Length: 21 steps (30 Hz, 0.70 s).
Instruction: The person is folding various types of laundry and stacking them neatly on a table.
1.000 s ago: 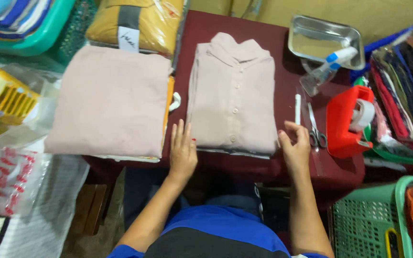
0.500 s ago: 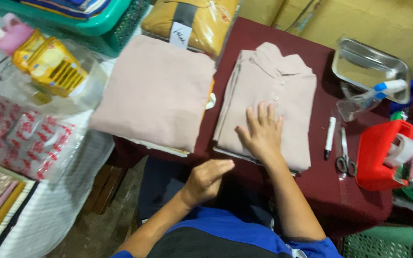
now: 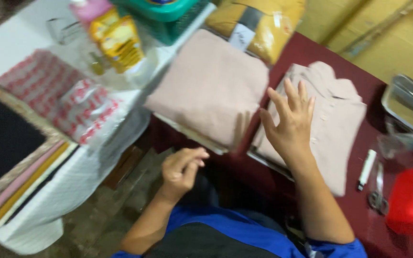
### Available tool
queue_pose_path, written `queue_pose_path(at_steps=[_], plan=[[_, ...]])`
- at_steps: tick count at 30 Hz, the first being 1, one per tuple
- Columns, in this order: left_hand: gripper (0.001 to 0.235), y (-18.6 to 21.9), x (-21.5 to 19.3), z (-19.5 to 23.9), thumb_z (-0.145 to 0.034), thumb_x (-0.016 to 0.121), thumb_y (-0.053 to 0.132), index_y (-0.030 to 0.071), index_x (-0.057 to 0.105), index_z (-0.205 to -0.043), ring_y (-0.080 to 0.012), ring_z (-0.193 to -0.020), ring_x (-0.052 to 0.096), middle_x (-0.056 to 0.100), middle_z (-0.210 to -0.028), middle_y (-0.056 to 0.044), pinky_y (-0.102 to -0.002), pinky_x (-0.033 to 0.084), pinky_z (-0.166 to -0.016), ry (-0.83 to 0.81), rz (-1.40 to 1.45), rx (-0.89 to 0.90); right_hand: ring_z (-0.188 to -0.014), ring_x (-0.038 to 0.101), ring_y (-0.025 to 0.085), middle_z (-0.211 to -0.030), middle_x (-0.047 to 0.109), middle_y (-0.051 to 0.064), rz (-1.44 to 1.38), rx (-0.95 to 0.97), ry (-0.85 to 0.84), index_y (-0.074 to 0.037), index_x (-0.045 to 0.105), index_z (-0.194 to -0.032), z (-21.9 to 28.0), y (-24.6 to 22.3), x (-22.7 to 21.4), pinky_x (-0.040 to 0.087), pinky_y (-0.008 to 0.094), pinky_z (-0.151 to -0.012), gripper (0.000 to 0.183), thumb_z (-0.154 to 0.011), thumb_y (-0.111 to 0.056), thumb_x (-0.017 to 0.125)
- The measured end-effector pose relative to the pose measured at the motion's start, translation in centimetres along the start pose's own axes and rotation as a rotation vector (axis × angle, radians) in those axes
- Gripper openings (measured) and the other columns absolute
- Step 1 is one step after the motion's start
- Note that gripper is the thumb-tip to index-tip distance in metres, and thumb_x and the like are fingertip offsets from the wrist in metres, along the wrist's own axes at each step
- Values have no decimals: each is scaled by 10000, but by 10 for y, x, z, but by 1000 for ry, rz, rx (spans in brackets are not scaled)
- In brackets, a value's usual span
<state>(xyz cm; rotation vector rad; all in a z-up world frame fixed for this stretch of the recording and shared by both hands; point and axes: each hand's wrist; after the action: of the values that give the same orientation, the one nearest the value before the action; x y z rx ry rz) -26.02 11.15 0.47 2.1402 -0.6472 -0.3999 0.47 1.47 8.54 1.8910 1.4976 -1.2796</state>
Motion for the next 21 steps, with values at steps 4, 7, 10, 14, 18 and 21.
queue_pose_path(at_steps=[4, 7, 10, 14, 18, 21], plan=[[215, -39, -43, 19, -1014, 562, -16, 12, 678, -1192, -158, -754, 692, 766, -982, -119, -301, 591, -696, 326, 47, -174, -1521, 309, 479, -1597, 444, 187, -59, -193, 23, -135, 652, -1341, -36, -78, 0, 248, 772, -1150, 472, -913, -247, 819], [223, -43, -79, 15, -1091, 501, 70, 22, 653, -1247, -147, -782, 658, 742, -994, -118, -306, 574, -747, 586, 115, -185, -1525, 318, 466, -1588, 455, 167, -144, -327, 13, -153, 667, -1318, -51, -139, 12, 261, 749, -1169, 442, -910, -226, 823], [209, -47, -116, 13, -1099, 496, 106, 23, 633, -1234, -144, -769, 627, 723, -1002, -106, -297, 533, -729, 817, 83, -191, -1531, 323, 461, -1592, 448, 167, -247, -434, -47, -140, 672, -1330, -56, -194, 43, 257, 739, -1180, 456, -902, -215, 809], [185, -68, -164, 35, -1079, 535, 84, 40, 527, -1259, -146, -812, 574, 609, -1047, -68, -302, 481, -707, 1173, 436, -201, -1492, 355, 445, -1550, 476, 161, -366, -620, -101, -156, 687, -1293, -53, -259, 100, 260, 725, -1174, 436, -881, -234, 807], [261, -75, -202, 61, -1032, 556, 92, 57, 453, -1270, -142, -805, 575, 584, -1071, -60, -304, 492, -692, 1355, 454, -174, -1439, 413, 432, -1471, 547, 148, -428, -766, -186, -160, 698, -1236, -46, -319, 150, 275, 721, -1126, 418, -838, -223, 807], [326, -61, -228, 74, -1022, 542, 119, 53, 471, -1333, -127, -726, 543, 589, -1003, -44, -290, 478, -646, 1444, 378, -168, -1414, 454, 409, -1466, 565, 138, -494, -904, -261, -121, 688, -1246, -41, -363, 177, 318, 703, -1126, 440, -829, -206, 796]])
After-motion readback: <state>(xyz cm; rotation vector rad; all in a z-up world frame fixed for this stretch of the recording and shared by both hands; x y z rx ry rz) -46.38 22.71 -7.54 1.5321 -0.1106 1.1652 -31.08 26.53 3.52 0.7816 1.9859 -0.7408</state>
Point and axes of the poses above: each hand's wrist, its own z-axis away from the middle knuckle, its own x-axis out of the palm, y = z × x
